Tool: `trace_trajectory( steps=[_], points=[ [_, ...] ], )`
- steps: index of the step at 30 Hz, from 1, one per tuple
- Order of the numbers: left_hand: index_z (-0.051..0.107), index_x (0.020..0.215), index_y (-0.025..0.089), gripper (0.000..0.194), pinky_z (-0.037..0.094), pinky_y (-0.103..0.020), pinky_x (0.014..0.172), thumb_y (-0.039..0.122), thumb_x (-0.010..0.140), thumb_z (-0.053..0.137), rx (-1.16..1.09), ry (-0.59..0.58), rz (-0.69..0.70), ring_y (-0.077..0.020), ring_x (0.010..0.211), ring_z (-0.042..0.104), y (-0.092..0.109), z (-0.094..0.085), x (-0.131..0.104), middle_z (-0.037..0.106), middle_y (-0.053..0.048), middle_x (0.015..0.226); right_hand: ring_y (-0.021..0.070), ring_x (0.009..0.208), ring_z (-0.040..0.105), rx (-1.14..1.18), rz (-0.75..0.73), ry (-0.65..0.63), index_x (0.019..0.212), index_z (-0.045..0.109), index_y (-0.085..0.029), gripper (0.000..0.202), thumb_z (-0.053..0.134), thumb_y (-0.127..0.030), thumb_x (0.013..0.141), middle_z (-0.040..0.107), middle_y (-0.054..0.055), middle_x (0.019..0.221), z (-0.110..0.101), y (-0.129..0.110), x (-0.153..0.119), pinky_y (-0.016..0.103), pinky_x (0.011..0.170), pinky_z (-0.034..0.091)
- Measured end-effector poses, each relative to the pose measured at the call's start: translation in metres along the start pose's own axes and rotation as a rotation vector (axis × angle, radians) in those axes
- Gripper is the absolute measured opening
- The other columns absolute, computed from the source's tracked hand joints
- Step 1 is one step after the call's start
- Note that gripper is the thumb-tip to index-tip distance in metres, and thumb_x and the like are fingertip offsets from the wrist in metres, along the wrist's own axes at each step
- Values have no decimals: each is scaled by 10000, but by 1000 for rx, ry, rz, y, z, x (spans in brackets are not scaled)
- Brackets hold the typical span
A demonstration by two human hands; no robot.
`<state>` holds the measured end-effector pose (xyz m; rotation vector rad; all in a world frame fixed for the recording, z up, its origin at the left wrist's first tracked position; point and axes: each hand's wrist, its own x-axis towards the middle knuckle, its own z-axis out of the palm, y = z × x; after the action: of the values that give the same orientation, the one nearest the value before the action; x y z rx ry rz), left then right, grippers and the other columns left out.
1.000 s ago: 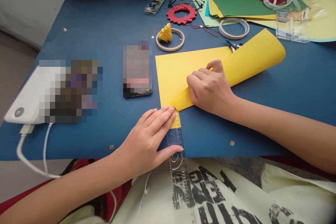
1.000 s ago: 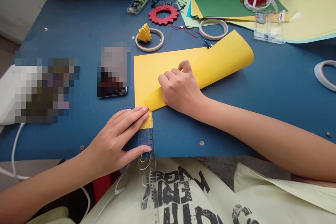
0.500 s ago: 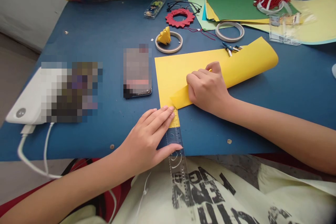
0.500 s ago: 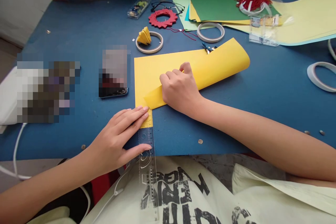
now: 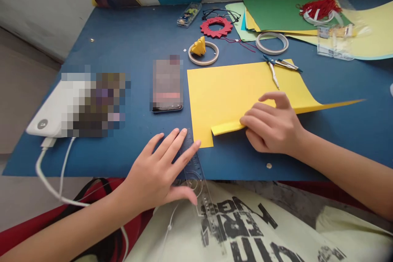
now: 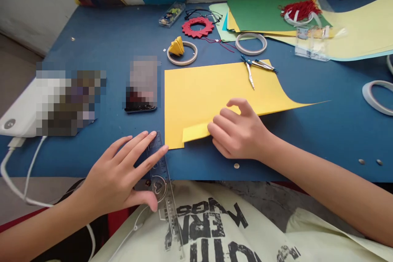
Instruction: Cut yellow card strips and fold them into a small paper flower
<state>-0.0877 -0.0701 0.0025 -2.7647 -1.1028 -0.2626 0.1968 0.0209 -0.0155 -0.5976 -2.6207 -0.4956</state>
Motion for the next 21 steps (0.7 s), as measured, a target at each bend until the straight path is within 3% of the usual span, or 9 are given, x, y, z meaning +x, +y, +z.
trace_trajectory(
  steps=[3,6,8,11,14,18,21],
  points=[
    [624,1163,130,797,465,-461,902,764,756,365,39,5,104,-353,1134,566,6,0,-14,609,-165,1227,138,701,546,-105,-152,21,737,560,-181,95,552,-199,830,621,6,726,-15,-11,-9,341,823,400],
    [678,1011,78,445,491,-422,904,475,829,590,27,83,216,-315,1117,580,10,1,-21,639,-136,1186,148,716,566,-96,-169,-87,807,593,-152,99,571,-241,845,640,32,776,-23,-15,-10,340,793,419],
    [688,914,55,253,520,-408,838,275,789,687,29,138,275,-311,1042,620,9,-3,-21,679,-142,1093,158,706,573,-33,-152,-157,831,599,-138,185,527,-301,880,648,56,797,-25,-14,-8,337,752,425],
    [678,838,49,170,533,-403,759,205,772,698,87,176,375,-312,958,645,1,-15,-17,699,-154,989,169,680,578,100,-107,-222,828,603,-135,307,431,-370,928,657,74,788,-31,-9,-2,328,688,423],
    [666,833,53,183,529,-404,705,234,807,660,240,179,314,-273,821,654,-7,-27,-7,688,-144,882,170,677,589,287,-11,-298,882,611,-148,360,345,-378,961,673,67,793,-42,0,10,315,658,425],
    [628,774,92,196,450,-349,505,232,878,536,510,-20,144,-203,589,570,-10,-24,18,622,-100,741,151,784,625,656,161,-360,1049,598,-189,448,187,-359,993,692,43,906,-56,14,36,272,635,444],
    [532,605,149,274,347,-311,431,161,874,483,558,-97,12,-187,499,488,-8,-14,37,490,-47,558,180,817,632,610,185,-478,1074,611,-179,425,314,-459,955,684,62,978,-51,20,51,300,647,446]
  ],
)
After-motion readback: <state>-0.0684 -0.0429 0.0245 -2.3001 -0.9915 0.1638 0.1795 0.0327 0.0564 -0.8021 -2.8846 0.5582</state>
